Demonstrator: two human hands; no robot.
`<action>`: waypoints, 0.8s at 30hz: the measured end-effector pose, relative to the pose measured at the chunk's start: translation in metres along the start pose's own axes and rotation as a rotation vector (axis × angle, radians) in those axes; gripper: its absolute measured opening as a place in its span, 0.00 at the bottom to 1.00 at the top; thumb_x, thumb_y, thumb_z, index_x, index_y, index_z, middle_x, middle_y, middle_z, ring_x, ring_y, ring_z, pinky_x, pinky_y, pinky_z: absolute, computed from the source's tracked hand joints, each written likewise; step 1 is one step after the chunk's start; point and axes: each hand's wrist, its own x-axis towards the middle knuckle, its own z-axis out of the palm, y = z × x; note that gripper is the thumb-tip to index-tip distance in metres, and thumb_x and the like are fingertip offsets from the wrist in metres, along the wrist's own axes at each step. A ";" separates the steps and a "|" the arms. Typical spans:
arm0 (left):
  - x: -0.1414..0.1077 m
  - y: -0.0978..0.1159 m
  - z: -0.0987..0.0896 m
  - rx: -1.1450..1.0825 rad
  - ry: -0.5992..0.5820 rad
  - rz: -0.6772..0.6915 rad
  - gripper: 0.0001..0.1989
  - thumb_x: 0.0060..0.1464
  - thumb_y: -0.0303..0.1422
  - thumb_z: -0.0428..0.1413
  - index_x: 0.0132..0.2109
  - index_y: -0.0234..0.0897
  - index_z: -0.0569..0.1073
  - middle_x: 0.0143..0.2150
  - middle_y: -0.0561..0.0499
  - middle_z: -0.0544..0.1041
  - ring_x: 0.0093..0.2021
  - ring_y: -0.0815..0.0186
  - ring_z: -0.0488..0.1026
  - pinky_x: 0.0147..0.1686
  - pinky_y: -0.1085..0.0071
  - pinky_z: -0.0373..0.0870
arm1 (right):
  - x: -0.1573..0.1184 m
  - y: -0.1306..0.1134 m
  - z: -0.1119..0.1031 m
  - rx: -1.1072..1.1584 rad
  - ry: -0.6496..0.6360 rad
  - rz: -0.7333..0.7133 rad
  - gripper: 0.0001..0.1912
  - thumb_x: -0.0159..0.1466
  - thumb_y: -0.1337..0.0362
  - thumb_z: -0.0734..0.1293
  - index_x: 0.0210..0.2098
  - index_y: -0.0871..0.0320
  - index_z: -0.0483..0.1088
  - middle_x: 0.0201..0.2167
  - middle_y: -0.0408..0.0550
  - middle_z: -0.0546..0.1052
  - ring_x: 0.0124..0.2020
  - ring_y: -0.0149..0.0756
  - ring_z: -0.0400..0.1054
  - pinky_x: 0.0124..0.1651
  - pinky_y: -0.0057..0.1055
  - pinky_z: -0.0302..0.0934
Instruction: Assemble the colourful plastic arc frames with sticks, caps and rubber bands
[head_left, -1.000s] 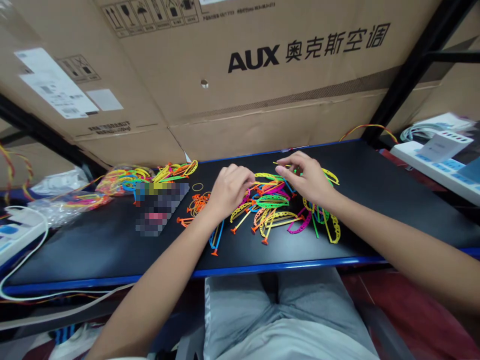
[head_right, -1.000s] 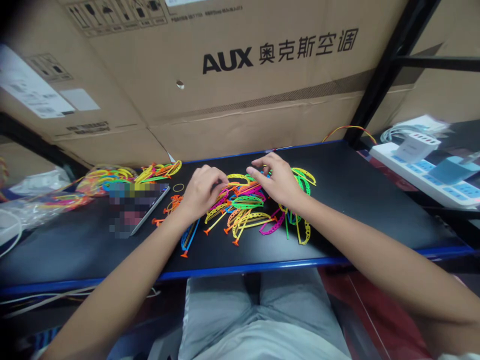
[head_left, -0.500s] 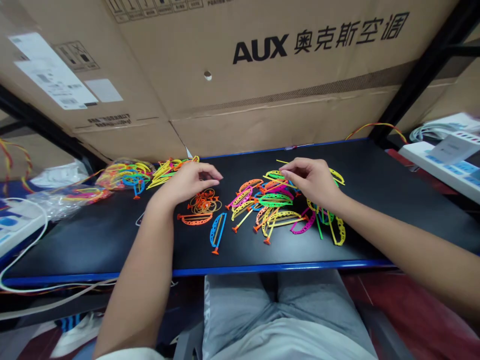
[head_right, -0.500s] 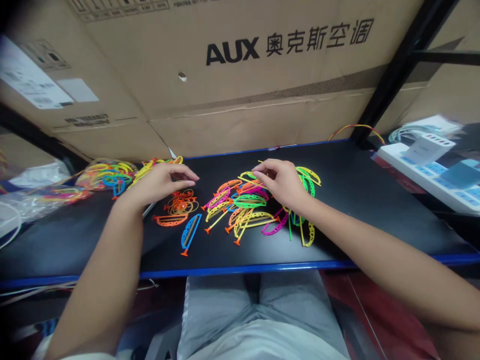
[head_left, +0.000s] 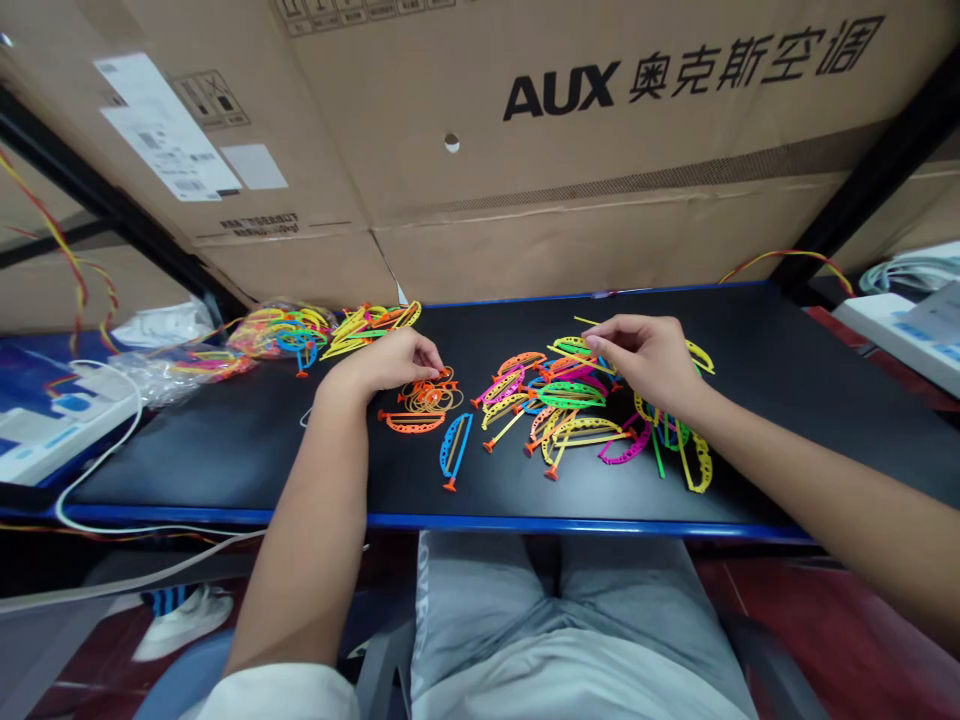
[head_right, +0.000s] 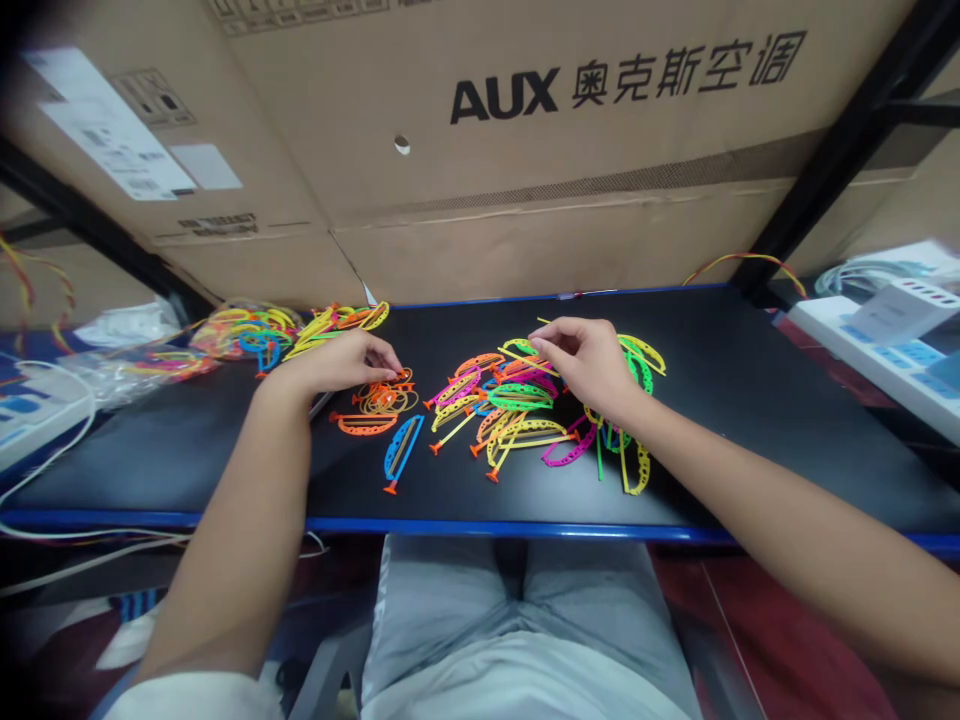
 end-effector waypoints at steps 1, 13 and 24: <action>0.000 0.000 0.001 -0.013 0.012 -0.001 0.05 0.47 0.35 0.65 0.35 0.42 0.83 0.31 0.49 0.85 0.31 0.60 0.82 0.30 0.69 0.74 | 0.000 0.000 0.000 -0.009 -0.002 -0.003 0.09 0.62 0.56 0.75 0.32 0.55 0.83 0.30 0.50 0.84 0.29 0.40 0.76 0.32 0.36 0.71; 0.002 0.002 0.002 0.021 0.052 -0.066 0.09 0.46 0.34 0.65 0.38 0.40 0.82 0.30 0.49 0.84 0.31 0.60 0.80 0.30 0.69 0.73 | -0.002 -0.002 -0.001 -0.007 -0.011 -0.033 0.12 0.63 0.53 0.76 0.33 0.55 0.83 0.30 0.50 0.84 0.28 0.39 0.75 0.30 0.36 0.69; 0.007 0.013 0.011 0.150 0.090 -0.109 0.04 0.54 0.33 0.60 0.32 0.39 0.77 0.33 0.47 0.84 0.35 0.59 0.80 0.36 0.67 0.72 | -0.002 -0.001 0.001 0.053 0.022 -0.073 0.08 0.63 0.57 0.76 0.34 0.55 0.83 0.30 0.50 0.84 0.28 0.37 0.74 0.30 0.34 0.68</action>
